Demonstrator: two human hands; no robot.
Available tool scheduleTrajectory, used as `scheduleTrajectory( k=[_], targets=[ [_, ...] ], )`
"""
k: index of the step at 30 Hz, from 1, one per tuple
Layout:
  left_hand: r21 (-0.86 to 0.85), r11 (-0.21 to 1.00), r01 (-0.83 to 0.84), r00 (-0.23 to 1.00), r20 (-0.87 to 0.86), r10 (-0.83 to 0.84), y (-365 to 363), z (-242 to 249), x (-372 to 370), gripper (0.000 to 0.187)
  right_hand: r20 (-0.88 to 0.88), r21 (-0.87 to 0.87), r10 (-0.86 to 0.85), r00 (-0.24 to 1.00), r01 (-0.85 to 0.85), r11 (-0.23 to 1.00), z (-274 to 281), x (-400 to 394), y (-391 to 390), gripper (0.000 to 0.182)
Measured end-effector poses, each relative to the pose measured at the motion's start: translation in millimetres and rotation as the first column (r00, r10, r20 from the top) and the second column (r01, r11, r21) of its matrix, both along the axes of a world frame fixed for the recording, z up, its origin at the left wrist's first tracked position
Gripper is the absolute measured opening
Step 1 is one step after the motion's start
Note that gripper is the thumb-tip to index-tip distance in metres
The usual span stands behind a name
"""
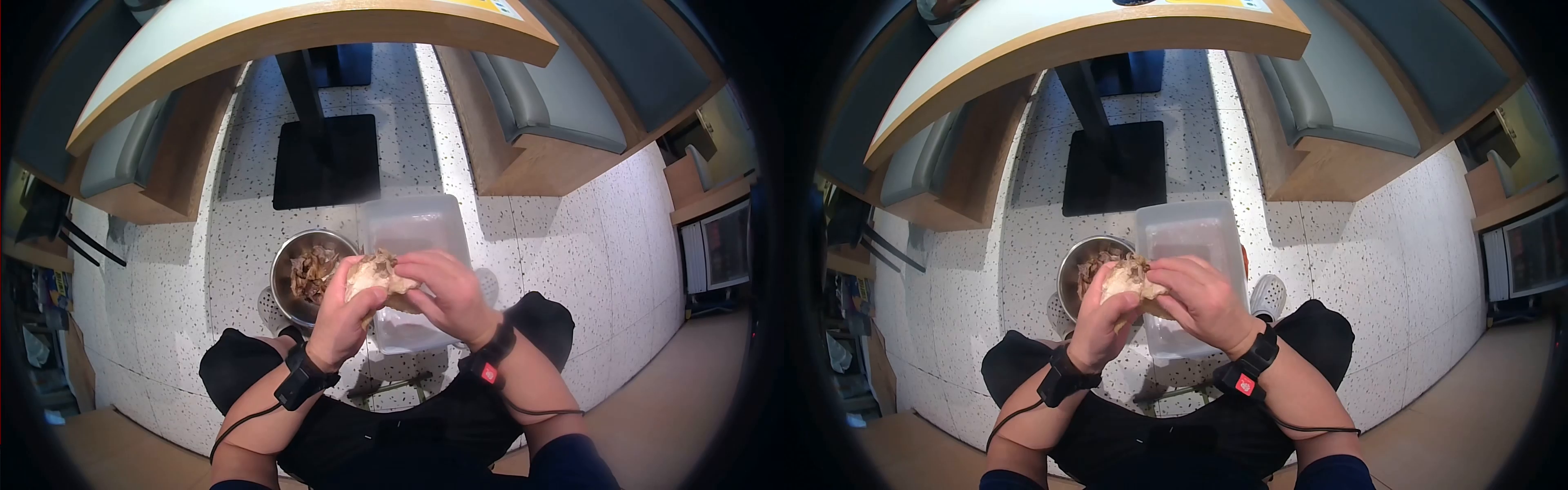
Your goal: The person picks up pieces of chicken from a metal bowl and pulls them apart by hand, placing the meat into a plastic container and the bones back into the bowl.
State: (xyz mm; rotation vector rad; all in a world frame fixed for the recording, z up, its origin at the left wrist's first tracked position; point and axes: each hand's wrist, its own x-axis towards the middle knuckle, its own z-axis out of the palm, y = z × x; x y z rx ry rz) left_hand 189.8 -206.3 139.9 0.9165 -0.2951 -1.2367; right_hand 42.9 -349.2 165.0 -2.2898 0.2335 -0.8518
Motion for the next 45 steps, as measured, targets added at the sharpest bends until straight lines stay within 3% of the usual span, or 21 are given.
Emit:
scheduleTrajectory(
  k=[11,15,20,40,42,45],
  targets=[
    [0.071,0.995,0.07,0.953,0.29,-0.088,2.7,13.5,-2.4,0.049,0.007,0.132,-0.07,0.997,0.069,0.989,1.0,-0.1,3.2,0.025],
    [0.079,0.994,0.07,0.95,0.299,-0.09,3.7,14.8,-3.5,0.049,-0.007,0.195,-0.102,0.995,0.102,0.975,-3.1,-2.2,4.4,0.025],
    [0.032,0.999,0.008,0.91,0.414,-0.02,2.2,11.8,0.5,0.05,0.01,0.131,-0.029,1.0,0.027,0.991,5.1,-1.5,0.3,0.028],
    [-0.016,0.99,0.139,0.957,0.26,-0.13,7.8,17.3,0.6,0.052,0.003,0.408,-0.052,0.999,0.047,0.912,11.2,-8.8,0.6,0.015],
    [-0.024,0.989,0.146,0.957,0.258,-0.134,8.2,16.3,1.3,0.052,-0.016,0.553,-0.064,0.998,0.062,0.831,10.0,-9.7,2.1,0.015],
    [-0.018,0.988,0.156,0.954,0.262,-0.145,7.7,17.0,2.1,0.053,-0.037,0.5,-0.063,0.997,0.073,0.863,12.2,-10.6,1.9,0.017]
  ],
)
